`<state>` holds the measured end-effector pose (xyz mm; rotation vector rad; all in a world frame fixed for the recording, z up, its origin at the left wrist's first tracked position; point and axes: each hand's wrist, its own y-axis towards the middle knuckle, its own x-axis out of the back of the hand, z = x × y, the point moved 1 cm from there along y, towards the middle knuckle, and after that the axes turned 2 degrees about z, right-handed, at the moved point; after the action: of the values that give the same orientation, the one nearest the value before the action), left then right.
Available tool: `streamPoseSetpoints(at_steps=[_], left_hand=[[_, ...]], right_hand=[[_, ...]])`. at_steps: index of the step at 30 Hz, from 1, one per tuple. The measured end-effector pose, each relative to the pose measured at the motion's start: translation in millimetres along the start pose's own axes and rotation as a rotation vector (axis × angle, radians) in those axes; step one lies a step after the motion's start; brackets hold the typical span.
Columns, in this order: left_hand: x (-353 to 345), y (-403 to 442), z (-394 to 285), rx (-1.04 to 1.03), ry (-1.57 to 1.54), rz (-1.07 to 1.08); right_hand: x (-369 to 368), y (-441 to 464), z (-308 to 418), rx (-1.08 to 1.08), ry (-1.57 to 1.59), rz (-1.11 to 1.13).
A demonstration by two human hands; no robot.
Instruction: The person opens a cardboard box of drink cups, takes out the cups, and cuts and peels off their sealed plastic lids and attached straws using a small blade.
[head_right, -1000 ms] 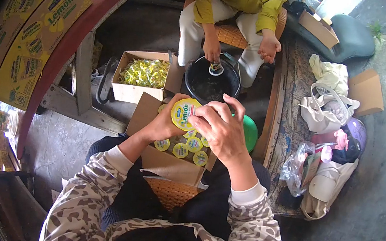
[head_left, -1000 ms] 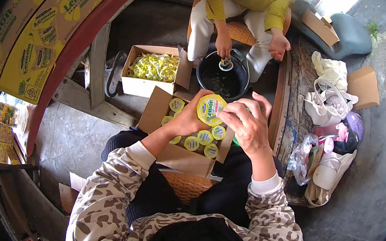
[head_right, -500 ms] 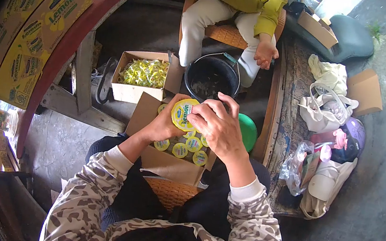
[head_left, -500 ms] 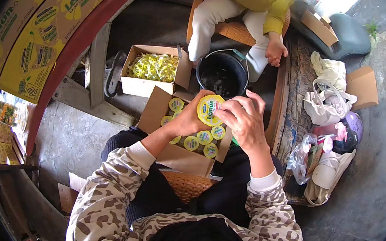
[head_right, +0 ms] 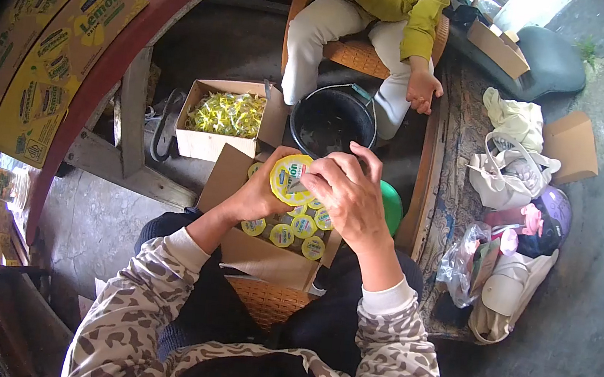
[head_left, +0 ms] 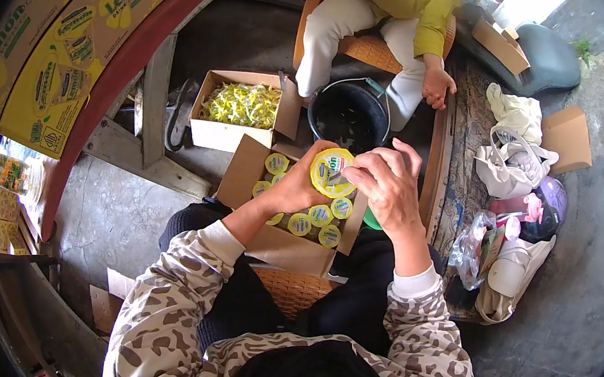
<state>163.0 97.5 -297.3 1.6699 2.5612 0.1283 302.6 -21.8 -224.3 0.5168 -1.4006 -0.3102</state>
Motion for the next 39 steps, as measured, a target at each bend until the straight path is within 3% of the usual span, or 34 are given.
streamPoseSetpoints(at_steps=[16, 19, 24, 33, 39], left_hand=[[-1, -1, -3, -0.059, 0.063, -0.021], [0, -2, 3, 0.06, 0.01, -0.029], [-3, -2, 5, 0.071, -0.02, -0.026], [-11, 2, 10, 0.1, -0.005, -0.079], [-13, 13, 20, 0.086, 0.007, -0.153]], right_hand=[[-4, -1, -3, -0.027, -0.022, -0.003], [-5, -6, -7, -0.024, 0.026, -0.014], [-7, -9, -6, -0.025, 0.018, -0.099], [-1, -15, -11, -0.171, 0.112, -0.191], [4, -20, -23, -0.401, 0.144, -0.336]])
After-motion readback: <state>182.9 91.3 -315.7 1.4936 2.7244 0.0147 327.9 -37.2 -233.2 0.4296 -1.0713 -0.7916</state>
